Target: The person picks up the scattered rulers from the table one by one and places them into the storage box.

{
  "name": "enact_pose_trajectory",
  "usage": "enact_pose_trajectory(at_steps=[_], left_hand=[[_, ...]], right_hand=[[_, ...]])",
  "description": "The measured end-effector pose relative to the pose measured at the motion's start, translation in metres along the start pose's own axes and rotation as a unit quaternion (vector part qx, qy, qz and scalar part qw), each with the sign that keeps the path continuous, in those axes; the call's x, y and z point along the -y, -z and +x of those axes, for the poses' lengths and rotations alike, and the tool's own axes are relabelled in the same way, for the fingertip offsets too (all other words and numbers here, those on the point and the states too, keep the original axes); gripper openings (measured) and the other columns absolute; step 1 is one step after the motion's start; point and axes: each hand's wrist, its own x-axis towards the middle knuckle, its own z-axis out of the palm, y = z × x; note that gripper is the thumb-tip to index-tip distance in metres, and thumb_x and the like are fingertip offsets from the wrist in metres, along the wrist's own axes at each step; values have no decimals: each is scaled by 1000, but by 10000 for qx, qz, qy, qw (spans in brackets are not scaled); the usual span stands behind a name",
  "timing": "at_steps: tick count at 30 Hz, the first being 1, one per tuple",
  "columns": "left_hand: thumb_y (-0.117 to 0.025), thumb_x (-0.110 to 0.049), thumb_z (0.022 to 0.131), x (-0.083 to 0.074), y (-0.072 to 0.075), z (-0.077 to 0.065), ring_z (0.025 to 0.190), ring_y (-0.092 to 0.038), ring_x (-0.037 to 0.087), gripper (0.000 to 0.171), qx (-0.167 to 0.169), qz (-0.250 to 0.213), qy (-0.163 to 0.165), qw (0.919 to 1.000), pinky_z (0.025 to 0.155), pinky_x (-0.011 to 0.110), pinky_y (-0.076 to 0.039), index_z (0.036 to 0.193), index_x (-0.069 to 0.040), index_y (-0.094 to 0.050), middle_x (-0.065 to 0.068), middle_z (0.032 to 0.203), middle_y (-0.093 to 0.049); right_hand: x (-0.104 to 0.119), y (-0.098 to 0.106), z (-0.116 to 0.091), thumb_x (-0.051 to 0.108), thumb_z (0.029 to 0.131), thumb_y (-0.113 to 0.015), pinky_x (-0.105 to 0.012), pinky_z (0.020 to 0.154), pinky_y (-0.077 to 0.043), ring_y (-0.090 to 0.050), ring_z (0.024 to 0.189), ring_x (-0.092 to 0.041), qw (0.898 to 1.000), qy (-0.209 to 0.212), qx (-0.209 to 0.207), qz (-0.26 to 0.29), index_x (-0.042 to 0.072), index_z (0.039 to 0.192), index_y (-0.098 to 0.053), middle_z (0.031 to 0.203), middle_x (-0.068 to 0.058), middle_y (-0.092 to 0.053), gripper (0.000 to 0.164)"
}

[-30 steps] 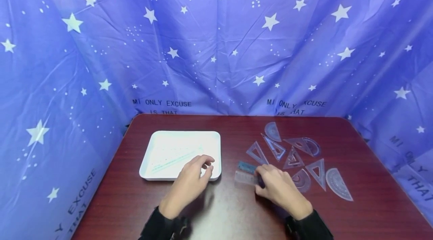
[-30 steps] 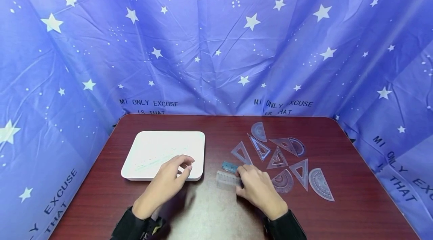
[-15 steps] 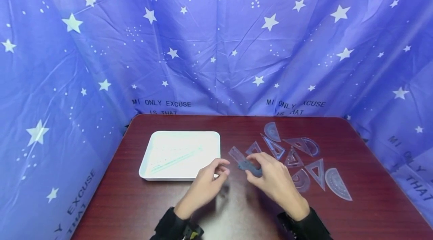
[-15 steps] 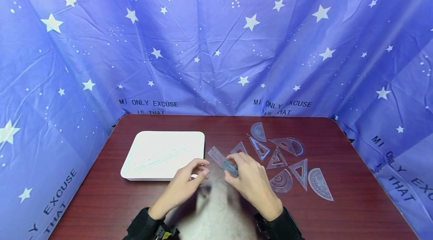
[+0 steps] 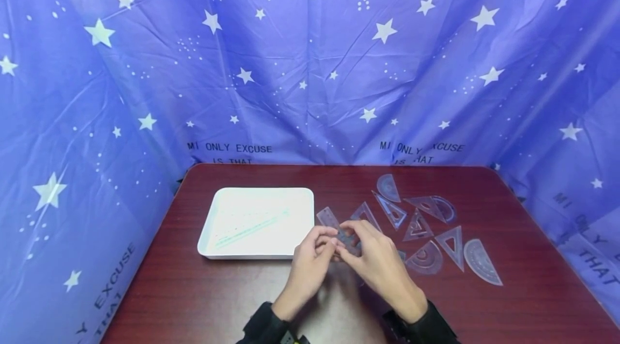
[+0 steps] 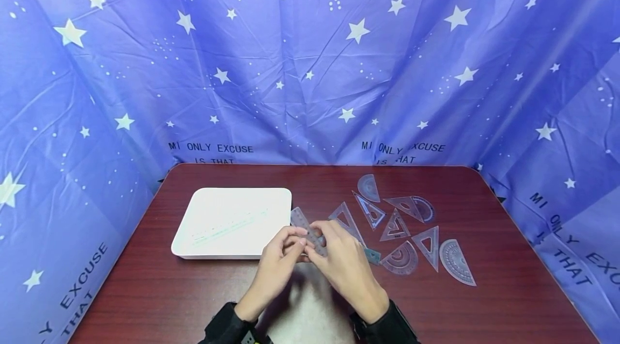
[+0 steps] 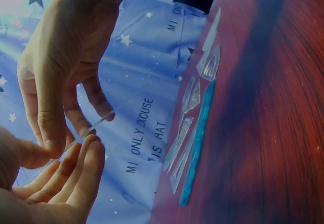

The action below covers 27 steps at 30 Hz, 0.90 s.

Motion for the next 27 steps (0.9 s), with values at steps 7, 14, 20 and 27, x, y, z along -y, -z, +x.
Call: enact_pose_trajectory(at_steps=[7,14,20,27], left_hand=[[-55,3,106,-2,2,2,81,-75,9,17,-125,-138,-14,9998,75,33,-68,120,11,-61,28,101,-74],[-51,-1,111,-9,13,8,77,-74,16,20,9,402,-178,9990,70,32,-68,124,6,-64,26,95,-70],[-53,-3,111,-19,38,22,68,-65,9,21,-123,1185,-349,9923,63,33,-65,124,-1,-69,18,85,-68],[-56,-1,107,-38,80,37,69,-64,13,22,-362,2526,-493,9656,62,26,-54,117,-11,-73,9,87,-67]], right_hand=[[-3,0,0,7,78,-96,-19,65,-56,-66,80,-7,9990,218,-50,395,11,117,-74,94,2,-71,45],[-12,9,0,6,79,-94,-20,66,-58,-68,81,-9,9969,622,110,460,12,120,-72,101,1,-72,47],[-23,20,-4,13,82,-94,-28,72,-62,-72,88,-10,9977,488,463,65,17,118,-73,111,5,-71,42],[-37,37,-11,21,86,-92,-30,71,-60,-68,90,-5,9898,184,1353,-418,22,118,-74,112,10,-69,37]])
